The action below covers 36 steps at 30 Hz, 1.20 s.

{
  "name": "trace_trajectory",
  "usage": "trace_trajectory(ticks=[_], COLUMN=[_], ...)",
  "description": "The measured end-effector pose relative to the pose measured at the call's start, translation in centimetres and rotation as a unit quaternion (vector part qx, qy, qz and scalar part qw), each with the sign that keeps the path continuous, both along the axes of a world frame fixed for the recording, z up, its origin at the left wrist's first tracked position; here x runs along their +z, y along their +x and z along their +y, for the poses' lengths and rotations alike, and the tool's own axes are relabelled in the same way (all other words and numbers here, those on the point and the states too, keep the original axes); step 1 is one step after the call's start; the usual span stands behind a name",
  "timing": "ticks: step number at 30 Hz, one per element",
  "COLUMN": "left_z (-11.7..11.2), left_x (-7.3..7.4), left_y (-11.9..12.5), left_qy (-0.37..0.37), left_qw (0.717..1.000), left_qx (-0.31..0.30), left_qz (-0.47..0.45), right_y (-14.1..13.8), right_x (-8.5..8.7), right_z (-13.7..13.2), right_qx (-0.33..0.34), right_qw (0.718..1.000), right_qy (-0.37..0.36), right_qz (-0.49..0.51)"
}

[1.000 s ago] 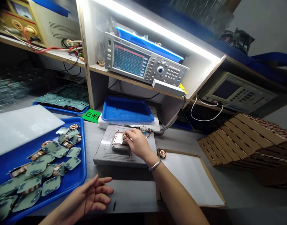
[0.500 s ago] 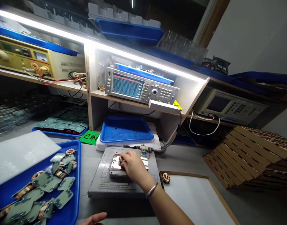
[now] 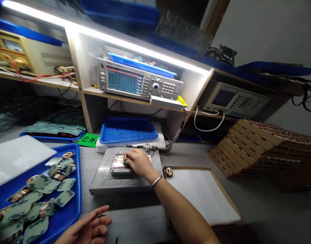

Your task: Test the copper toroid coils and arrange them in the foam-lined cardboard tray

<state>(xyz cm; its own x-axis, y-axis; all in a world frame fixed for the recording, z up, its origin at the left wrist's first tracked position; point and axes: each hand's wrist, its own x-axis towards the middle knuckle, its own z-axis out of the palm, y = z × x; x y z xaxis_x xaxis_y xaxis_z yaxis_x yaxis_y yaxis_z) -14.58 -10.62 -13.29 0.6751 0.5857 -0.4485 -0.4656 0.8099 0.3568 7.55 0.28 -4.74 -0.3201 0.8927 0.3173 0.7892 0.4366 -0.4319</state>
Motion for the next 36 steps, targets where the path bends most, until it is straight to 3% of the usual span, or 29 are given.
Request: trace_trajectory(ticks=[4,7,10,13,17,22,26,30,32,34,36], left_z=[0.1,0.5,0.7,0.8,0.7,0.8,0.7,0.0,0.1,0.8,1.8], left_x=[0.2,-0.1,-0.7,-1.3,-1.9,-1.6,-0.7,1.5,3.4,5.2,6.3], left_y=[-0.3,-0.4,-0.4,-0.4,-0.7,-0.6,0.0,-0.1,-0.8,-2.4,-4.7], left_qy=[-0.008,-0.024,-0.032,-0.036,-0.029,-0.037,-0.016,0.101,0.209,0.317,0.395], left_qw=[0.999,0.998,0.997,0.997,0.995,0.996,0.996,0.988,0.958,0.902,0.832], left_qx=[-0.031,-0.046,-0.063,-0.066,-0.059,-0.063,-0.061,-0.084,-0.125,-0.145,-0.111], left_qz=[0.011,0.024,0.026,0.035,0.070,0.053,0.055,0.084,0.151,0.253,0.374], right_y=[6.1,11.6,15.4,17.0,17.3,17.0,17.0,17.1,16.1,13.7,9.5], right_x=[2.1,3.3,2.9,1.4,-0.3,-0.9,-1.3,-0.4,1.1,3.1,4.8], right_z=[-2.3,-5.0,-7.7,-9.5,-10.2,-9.8,-10.0,-10.7,-10.6,-9.9,-8.9], right_qx=[-0.095,-0.206,-0.243,-0.236,-0.229,-0.221,-0.222,-0.231,-0.239,-0.216,-0.148], right_qw=[0.990,0.974,0.968,0.967,0.968,0.970,0.969,0.965,0.962,0.969,0.984], right_qy=[0.014,-0.007,-0.048,-0.091,-0.103,-0.096,-0.095,-0.044,-0.005,0.013,0.017], right_qz=[0.104,0.090,0.030,0.005,-0.014,-0.034,-0.045,-0.114,-0.129,-0.118,-0.097])
